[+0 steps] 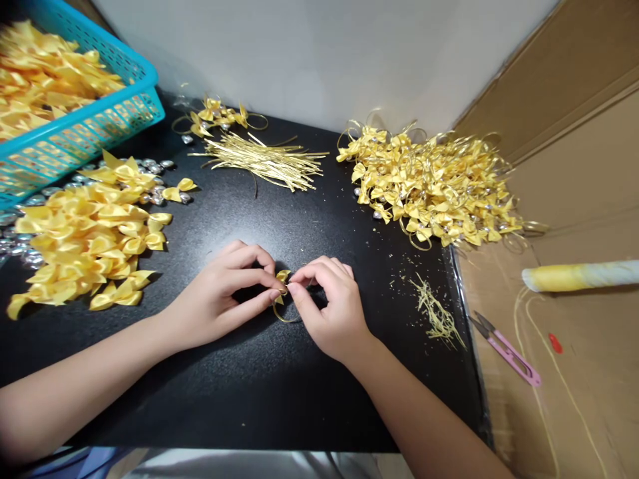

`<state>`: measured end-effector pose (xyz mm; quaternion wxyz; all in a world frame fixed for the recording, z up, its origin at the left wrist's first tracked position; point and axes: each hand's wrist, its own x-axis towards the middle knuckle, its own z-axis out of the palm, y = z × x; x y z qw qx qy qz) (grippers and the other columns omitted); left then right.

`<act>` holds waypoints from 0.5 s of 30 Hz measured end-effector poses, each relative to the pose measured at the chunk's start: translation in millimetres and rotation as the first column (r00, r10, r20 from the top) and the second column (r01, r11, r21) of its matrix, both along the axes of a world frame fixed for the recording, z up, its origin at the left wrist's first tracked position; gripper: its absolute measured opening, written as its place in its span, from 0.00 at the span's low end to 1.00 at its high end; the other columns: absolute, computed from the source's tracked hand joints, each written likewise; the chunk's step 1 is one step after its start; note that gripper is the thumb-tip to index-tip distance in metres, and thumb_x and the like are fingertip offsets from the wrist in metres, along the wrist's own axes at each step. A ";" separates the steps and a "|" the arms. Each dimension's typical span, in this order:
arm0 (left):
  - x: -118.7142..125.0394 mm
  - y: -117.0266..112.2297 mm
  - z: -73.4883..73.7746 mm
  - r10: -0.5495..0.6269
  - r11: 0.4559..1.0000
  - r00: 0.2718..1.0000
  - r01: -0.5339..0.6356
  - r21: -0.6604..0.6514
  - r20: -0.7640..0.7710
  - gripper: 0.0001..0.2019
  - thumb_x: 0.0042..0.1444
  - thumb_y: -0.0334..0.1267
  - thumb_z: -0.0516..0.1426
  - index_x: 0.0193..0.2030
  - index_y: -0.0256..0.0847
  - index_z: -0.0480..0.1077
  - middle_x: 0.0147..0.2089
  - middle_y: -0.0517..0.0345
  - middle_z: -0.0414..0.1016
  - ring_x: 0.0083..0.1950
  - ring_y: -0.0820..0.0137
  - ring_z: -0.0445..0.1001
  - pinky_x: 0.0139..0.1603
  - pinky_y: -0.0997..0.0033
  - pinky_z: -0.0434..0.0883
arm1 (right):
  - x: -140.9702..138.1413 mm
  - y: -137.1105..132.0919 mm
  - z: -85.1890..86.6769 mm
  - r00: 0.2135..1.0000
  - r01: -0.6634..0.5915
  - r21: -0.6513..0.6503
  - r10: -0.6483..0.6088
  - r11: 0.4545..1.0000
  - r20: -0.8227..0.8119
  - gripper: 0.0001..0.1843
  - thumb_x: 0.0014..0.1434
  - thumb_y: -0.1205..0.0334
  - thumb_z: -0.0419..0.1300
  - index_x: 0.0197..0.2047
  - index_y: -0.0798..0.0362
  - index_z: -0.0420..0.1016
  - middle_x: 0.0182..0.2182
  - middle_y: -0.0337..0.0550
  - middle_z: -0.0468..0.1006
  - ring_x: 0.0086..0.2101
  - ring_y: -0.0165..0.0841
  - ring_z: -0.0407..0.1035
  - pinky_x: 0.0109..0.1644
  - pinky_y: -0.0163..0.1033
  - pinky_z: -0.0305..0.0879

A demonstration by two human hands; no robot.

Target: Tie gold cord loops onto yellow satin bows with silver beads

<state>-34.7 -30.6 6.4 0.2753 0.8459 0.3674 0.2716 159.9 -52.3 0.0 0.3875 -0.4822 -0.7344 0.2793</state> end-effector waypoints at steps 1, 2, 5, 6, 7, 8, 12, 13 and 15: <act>0.0 0.0 0.1 0.004 1.000 1.000 -0.004 -0.007 0.001 0.08 0.61 0.35 0.55 0.35 0.40 0.76 0.37 0.56 0.70 0.39 0.69 0.65 0.43 0.65 0.62 | -0.5 -0.4 0.2 1.000 0.007 0.016 -0.007 1.000 0.003 0.04 0.58 0.69 0.59 0.32 0.51 0.70 0.28 0.38 0.74 0.31 0.32 0.68 0.41 0.42 0.61; -0.1 0.1 0.2 0.008 1.000 1.000 -0.008 -0.013 0.001 0.08 0.61 0.35 0.55 0.35 0.41 0.76 0.37 0.56 0.70 0.39 0.69 0.65 0.42 0.65 0.61 | -1.1 -0.8 0.2 1.000 0.010 0.031 -0.011 0.999 0.014 0.05 0.57 0.69 0.60 0.31 0.51 0.69 0.28 0.38 0.74 0.31 0.32 0.67 0.40 0.42 0.61; -0.2 0.2 0.1 0.017 1.000 1.000 -0.016 -0.026 0.002 0.08 0.61 0.35 0.55 0.35 0.41 0.76 0.37 0.56 0.70 0.39 0.68 0.65 0.42 0.65 0.62 | -3.3 -1.7 -0.5 0.998 0.009 0.062 -0.013 0.998 0.066 0.06 0.54 0.69 0.63 0.30 0.51 0.69 0.28 0.38 0.75 0.31 0.33 0.68 0.40 0.43 0.60; -0.1 0.1 0.0 0.018 0.999 1.000 -0.018 -0.030 0.002 0.08 0.61 0.35 0.55 0.35 0.41 0.76 0.38 0.56 0.70 0.40 0.68 0.65 0.42 0.65 0.62 | -3.8 -1.9 -0.8 0.997 0.008 0.066 -0.013 0.998 0.081 0.06 0.55 0.68 0.63 0.30 0.51 0.69 0.28 0.38 0.75 0.32 0.33 0.68 0.41 0.43 0.60; 0.0 -0.1 -0.1 0.018 0.999 1.000 -0.018 -0.034 0.000 0.08 0.61 0.35 0.55 0.35 0.41 0.76 0.38 0.56 0.70 0.40 0.68 0.65 0.43 0.65 0.62 | -4.2 -1.9 -1.0 0.996 0.007 0.068 -0.013 0.998 0.093 0.06 0.56 0.68 0.63 0.30 0.51 0.69 0.27 0.38 0.76 0.32 0.33 0.68 0.41 0.43 0.60; 0.0 -0.3 -0.1 0.018 0.999 1.000 -0.018 -0.037 -0.001 0.08 0.61 0.35 0.55 0.36 0.41 0.76 0.38 0.56 0.70 0.40 0.68 0.65 0.43 0.65 0.62 | -4.5 -1.8 -1.2 0.995 0.006 0.067 -0.013 0.998 0.101 0.06 0.56 0.68 0.62 0.29 0.51 0.69 0.27 0.38 0.76 0.32 0.33 0.69 0.41 0.43 0.59; 0.5 -1.0 -0.5 0.017 0.999 1.000 -0.017 -0.047 -0.008 0.08 0.61 0.36 0.55 0.35 0.40 0.76 0.38 0.56 0.70 0.40 0.68 0.65 0.43 0.65 0.62 | -4.0 -1.4 -1.5 0.993 0.003 0.050 -0.008 0.999 0.114 0.08 0.59 0.67 0.60 0.28 0.50 0.69 0.27 0.37 0.76 0.32 0.32 0.69 0.41 0.43 0.58; 0.5 -1.0 -0.5 0.016 0.999 1.000 -0.016 -0.047 -0.011 0.08 0.62 0.36 0.55 0.35 0.40 0.75 0.38 0.56 0.70 0.40 0.68 0.65 0.43 0.65 0.62 | -3.7 -1.3 -1.5 0.993 -0.001 0.044 -0.004 0.999 0.116 0.08 0.59 0.67 0.60 0.28 0.51 0.68 0.27 0.37 0.76 0.32 0.32 0.69 0.41 0.42 0.58; 0.6 -0.7 -0.6 0.014 0.999 1.000 -0.015 -0.044 -0.016 0.08 0.62 0.36 0.55 0.35 0.40 0.75 0.38 0.56 0.70 0.40 0.68 0.65 0.43 0.65 0.62 | -3.2 -1.4 -1.5 0.993 -0.009 0.037 0.005 0.999 0.120 0.08 0.60 0.67 0.59 0.29 0.51 0.68 0.28 0.37 0.76 0.33 0.32 0.69 0.42 0.42 0.58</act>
